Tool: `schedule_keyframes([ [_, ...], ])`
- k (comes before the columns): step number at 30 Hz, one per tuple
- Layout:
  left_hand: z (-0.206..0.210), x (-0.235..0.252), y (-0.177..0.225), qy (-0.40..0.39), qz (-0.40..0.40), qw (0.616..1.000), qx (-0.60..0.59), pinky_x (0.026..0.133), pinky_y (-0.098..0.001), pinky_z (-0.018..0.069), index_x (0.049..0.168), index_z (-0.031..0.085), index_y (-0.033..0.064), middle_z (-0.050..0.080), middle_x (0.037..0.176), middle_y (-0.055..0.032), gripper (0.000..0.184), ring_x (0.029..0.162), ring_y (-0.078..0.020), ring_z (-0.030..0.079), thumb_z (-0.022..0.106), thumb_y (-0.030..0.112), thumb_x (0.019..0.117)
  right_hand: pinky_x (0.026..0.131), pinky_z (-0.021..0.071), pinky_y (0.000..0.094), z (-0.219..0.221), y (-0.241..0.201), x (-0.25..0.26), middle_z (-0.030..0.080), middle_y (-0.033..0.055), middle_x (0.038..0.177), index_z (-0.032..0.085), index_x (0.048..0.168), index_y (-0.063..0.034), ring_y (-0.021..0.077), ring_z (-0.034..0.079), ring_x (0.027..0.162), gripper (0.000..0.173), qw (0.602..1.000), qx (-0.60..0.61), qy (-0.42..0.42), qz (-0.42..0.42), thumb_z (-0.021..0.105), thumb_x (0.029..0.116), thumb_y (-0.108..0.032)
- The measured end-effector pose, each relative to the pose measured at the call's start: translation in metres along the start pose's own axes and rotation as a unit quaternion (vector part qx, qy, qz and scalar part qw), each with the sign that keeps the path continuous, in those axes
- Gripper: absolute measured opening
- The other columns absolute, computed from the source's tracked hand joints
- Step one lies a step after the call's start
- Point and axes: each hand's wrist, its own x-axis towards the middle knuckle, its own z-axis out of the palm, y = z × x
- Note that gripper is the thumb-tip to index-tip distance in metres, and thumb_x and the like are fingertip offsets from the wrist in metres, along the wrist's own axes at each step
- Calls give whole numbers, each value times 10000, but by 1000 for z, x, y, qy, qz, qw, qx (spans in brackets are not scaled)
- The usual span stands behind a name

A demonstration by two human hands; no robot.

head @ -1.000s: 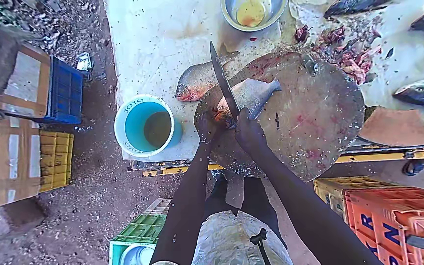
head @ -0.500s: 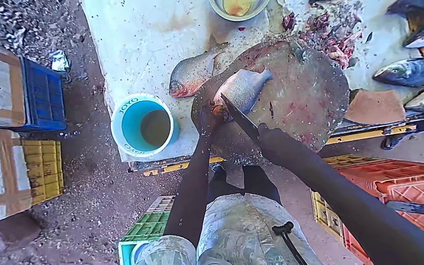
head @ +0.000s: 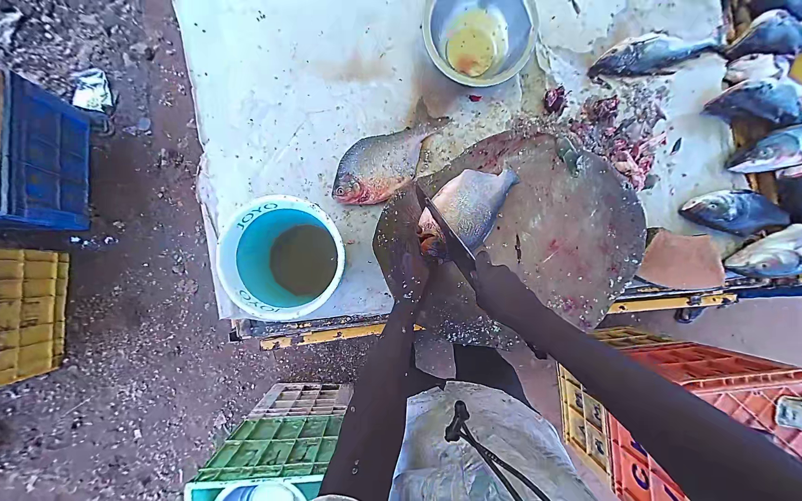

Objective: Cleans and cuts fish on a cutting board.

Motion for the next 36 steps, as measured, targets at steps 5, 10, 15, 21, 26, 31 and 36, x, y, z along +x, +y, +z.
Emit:
schedule_keyframes([
  [5,27,-7,-14,70,61,996,19,1122,-553,434,1588,317,50,498,1510,-241,590,1381,-406,510,518,71,1033,806,585,587,11,-17,58,670,265,1076,392,1409,-24,455,705,1008,377,994,43,99,-35,435,1109,-247],
  [10,-13,-74,28,-74,-68,994,-46,1191,-436,343,1566,349,37,442,1574,-187,658,1457,-315,421,668,165,1005,880,560,578,62,50,-22,682,254,1063,418,1425,-9,436,698,1038,403,997,65,37,4,397,1119,-271],
  [15,-24,1,-11,-141,-76,986,55,918,-658,509,1325,594,57,677,1198,-229,673,1112,-410,653,865,320,767,788,558,536,102,151,-74,638,215,899,468,1347,7,377,685,841,404,986,150,1,-76,385,1126,-322],
  [21,25,-38,24,-41,-117,978,168,1009,-701,434,1653,184,258,212,1645,-288,1236,1435,-540,318,891,593,695,765,550,549,40,291,-21,667,172,876,649,1115,-39,323,674,804,302,980,131,37,-144,538,1078,-318],
  [26,26,-56,46,-19,-133,984,-114,807,-409,562,1417,590,120,683,1196,-131,513,966,-218,663,711,125,919,781,505,720,17,298,-10,643,346,982,494,1332,50,542,665,899,445,919,272,279,67,408,1122,-333],
  [31,52,-24,122,-268,-194,903,-273,489,-234,484,1138,674,100,729,904,-76,421,587,-116,623,427,436,1083,528,602,426,50,295,-9,622,125,738,490,1263,-26,235,655,550,292,821,536,189,-55,516,1097,-264],
  [36,127,-31,133,-133,-198,969,-57,753,-548,541,1089,669,-1,691,979,-211,638,869,-338,667,566,617,972,586,597,378,64,239,26,562,54,841,355,1398,-116,192,616,609,371,558,766,245,-206,500,1057,-137],
])
